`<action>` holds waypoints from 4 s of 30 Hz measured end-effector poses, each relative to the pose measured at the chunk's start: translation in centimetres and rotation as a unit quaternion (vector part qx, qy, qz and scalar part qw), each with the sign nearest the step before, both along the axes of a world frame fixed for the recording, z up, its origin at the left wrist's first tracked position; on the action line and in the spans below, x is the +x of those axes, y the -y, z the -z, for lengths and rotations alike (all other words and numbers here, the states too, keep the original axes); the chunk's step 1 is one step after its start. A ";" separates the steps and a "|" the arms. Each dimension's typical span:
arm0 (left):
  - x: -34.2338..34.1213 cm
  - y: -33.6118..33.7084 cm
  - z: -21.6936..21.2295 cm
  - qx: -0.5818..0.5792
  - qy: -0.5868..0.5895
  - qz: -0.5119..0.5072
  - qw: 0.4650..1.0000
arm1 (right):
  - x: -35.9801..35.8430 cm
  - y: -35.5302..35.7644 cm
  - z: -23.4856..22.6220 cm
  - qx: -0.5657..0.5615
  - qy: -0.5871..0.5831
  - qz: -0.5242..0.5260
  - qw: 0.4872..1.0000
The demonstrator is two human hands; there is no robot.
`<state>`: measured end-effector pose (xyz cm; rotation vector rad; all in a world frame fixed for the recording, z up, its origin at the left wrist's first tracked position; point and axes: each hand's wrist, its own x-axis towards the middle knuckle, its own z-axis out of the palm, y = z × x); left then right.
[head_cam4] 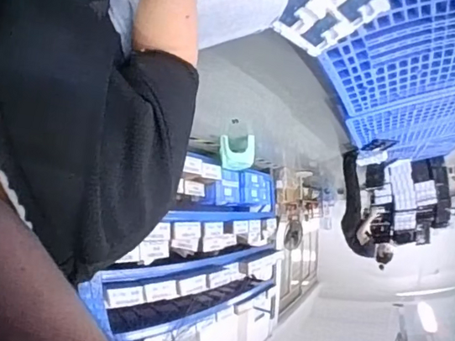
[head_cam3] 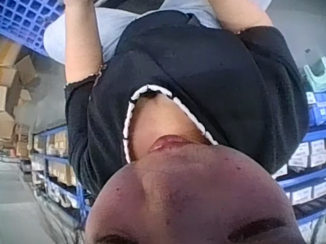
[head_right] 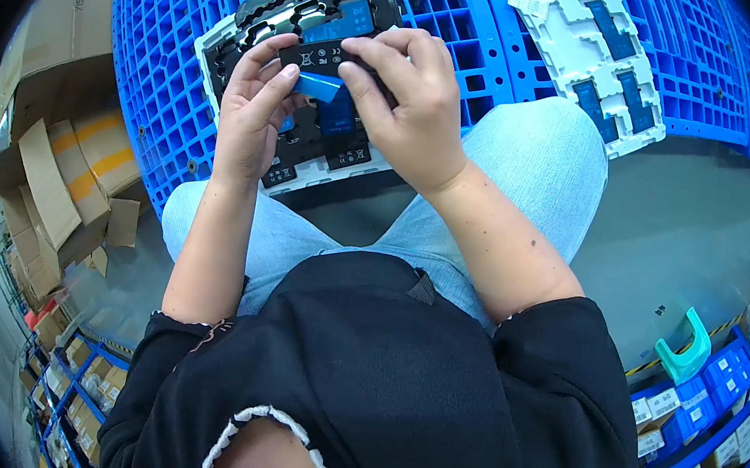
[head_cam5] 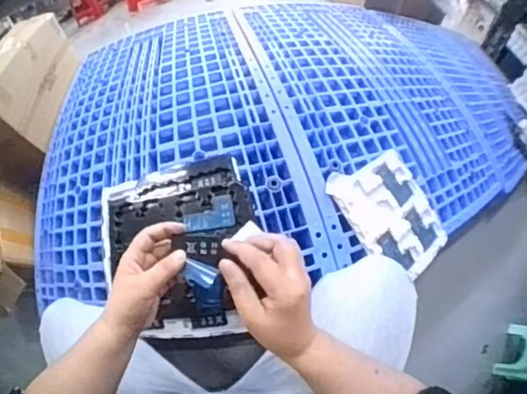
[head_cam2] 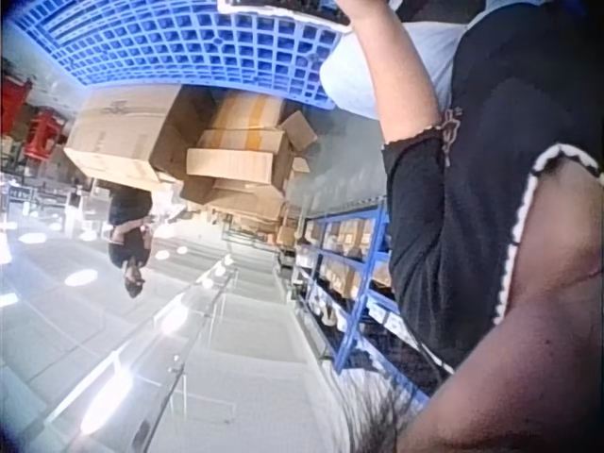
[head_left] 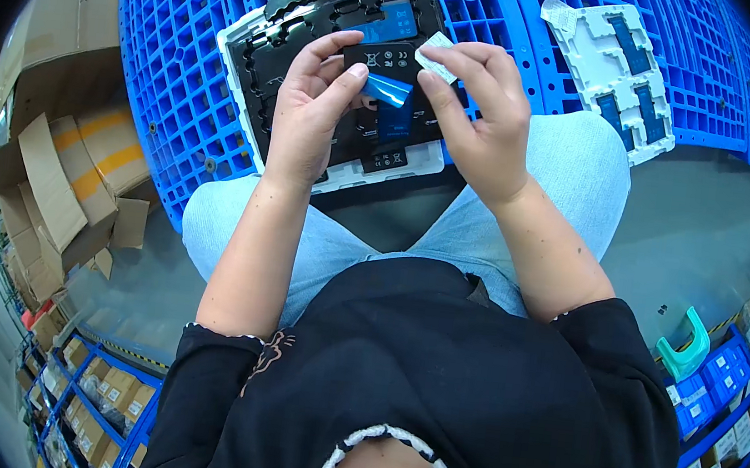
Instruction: The person sits on the floor and applies blue protective film to small black rectangular components arranged in a white plastic tray. They retrieve the film from a nearby shelf, peel it from its backing, and carefully align and smooth it onto the components.
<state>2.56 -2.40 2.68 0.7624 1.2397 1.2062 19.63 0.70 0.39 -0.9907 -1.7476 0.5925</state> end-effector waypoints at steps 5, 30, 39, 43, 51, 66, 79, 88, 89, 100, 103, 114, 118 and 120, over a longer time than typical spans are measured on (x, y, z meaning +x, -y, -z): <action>0.6 -0.1 -0.3 0.009 -0.030 -0.040 0.999 | -0.4 1.0 -1.1 0.014 0.053 -0.040 0.998; 2.5 0.5 0.1 -0.007 -0.078 -0.008 0.997 | -1.1 0.8 0.3 -0.004 0.149 -0.040 0.988; 1.5 0.3 0.1 -0.001 -0.093 -0.030 0.995 | -0.7 1.1 -0.6 -0.004 0.107 -0.064 0.992; 1.6 0.4 0.0 0.008 -0.093 -0.034 0.995 | -0.6 1.0 -0.4 0.003 0.086 -0.047 0.995; 1.9 0.5 0.0 0.008 -0.110 -0.019 0.994 | -0.7 1.0 -0.6 -0.010 0.143 -0.045 0.989; 1.9 0.4 -0.6 -0.072 -0.096 0.008 0.993 | -0.7 0.7 0.1 -0.086 0.028 -0.013 0.996; 1.5 0.0 0.5 -0.061 -0.116 0.099 0.986 | -0.5 0.4 0.4 -0.209 0.001 -0.017 0.978; 0.8 -0.2 0.8 -0.063 -0.184 0.073 0.978 | -0.1 -0.2 -0.5 -0.227 0.030 -0.041 0.973; 0.9 -0.3 0.5 -0.076 -0.182 0.071 0.978 | 0.0 -0.3 -0.7 -0.243 0.023 -0.048 0.969; 0.9 -0.2 -0.2 -0.084 -0.260 0.074 0.959 | 0.9 -0.8 -0.5 -0.426 -0.034 -0.106 0.898; 1.0 -0.2 -0.5 -0.073 -0.268 0.085 0.957 | 1.1 -0.9 -0.8 -0.435 -0.025 -0.124 0.892; 1.4 -0.2 -0.8 -0.038 -0.346 0.071 0.935 | 1.4 -1.2 -1.2 -0.406 0.039 -0.173 0.896; 1.8 -0.2 -0.7 -0.024 -0.366 0.053 0.929 | 1.1 -0.8 -0.6 -0.400 0.051 -0.154 0.902; 1.9 -0.1 -0.5 -0.007 -0.383 0.038 0.923 | 0.9 -0.6 -0.5 -0.388 0.071 -0.135 0.909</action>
